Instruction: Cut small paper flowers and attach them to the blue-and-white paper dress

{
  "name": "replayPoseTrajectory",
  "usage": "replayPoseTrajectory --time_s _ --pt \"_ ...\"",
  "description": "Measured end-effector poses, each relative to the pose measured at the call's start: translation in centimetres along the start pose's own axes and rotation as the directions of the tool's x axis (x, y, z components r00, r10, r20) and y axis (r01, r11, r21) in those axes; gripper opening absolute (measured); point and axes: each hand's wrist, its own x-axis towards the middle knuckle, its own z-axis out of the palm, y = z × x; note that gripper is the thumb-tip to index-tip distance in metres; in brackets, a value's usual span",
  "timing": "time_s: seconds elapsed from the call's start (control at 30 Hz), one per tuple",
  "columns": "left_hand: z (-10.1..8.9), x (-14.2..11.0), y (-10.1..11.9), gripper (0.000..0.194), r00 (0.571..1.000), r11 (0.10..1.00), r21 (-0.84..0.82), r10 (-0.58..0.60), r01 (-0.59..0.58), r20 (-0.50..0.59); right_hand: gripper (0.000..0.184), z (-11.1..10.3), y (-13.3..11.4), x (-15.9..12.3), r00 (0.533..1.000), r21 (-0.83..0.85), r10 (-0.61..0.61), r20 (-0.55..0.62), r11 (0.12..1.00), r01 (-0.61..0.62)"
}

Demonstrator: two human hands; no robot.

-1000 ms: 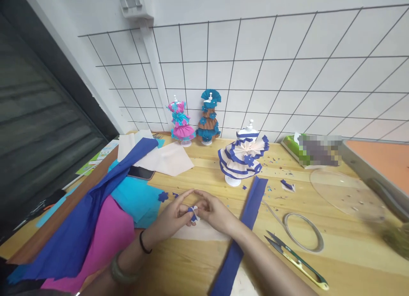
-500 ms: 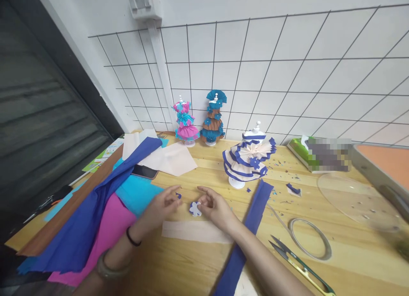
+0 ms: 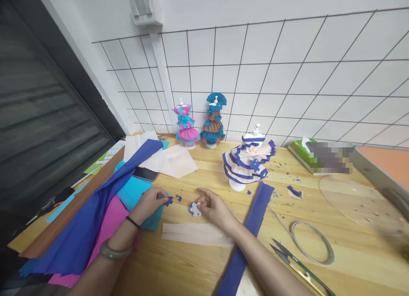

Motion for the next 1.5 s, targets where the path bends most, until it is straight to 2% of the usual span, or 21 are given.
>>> replayPoseTrajectory --time_s 0.17,0.23,0.4,0.57,0.8,0.97,1.23,1.37,1.5 --pt "-0.1 0.3 -0.2 0.006 1.000 1.000 -0.023 0.019 -0.018 0.014 0.048 0.2 0.1 0.6 1.000 -0.001 -0.005 0.019 1.000 0.005" --pt "-0.2 0.4 -0.1 0.014 0.999 0.999 -0.025 0.035 -0.034 0.024 0.047 0.3 0.1 0.7 1.000 0.002 -0.005 0.025 1.000 0.005" --pt "-0.2 1.0 0.1 0.008 0.992 0.997 -0.052 0.069 -0.064 0.102 0.047 0.4 0.0 0.6 0.999 0.014 0.000 0.036 1.000 0.000" --pt "0.1 1.7 -0.7 0.010 0.983 0.994 -0.093 0.071 -0.055 0.171 0.046 0.3 -0.1 0.4 0.999 0.020 -0.003 0.037 1.000 0.003" --pt "-0.7 1.5 -0.8 0.014 0.977 0.975 -0.202 0.132 -0.098 0.165 0.044 0.2 0.2 0.9 0.999 0.007 -0.016 0.035 1.000 0.016" --pt "-2.0 1.6 0.0 0.017 0.971 0.925 -0.363 0.184 -0.117 0.155 0.042 0.7 -0.5 2.8 0.999 -0.039 -0.046 0.009 0.998 0.046" --pt "-3.0 2.0 -0.3 0.020 0.980 0.834 -0.550 0.145 -0.046 0.138 0.045 3.2 -0.9 7.4 0.992 -0.254 -0.121 0.024 0.959 0.123" --pt "-2.2 2.1 0.2 0.031 0.978 0.810 -0.586 0.131 -0.012 0.162 0.049 3.8 -0.2 8.5 0.991 -0.385 -0.128 0.028 0.914 0.129" --pt "0.2 3.0 1.0 0.034 0.979 0.821 -0.571 0.114 0.003 0.169 0.048 3.8 0.2 8.7 0.992 -0.484 -0.129 0.004 0.867 0.115"
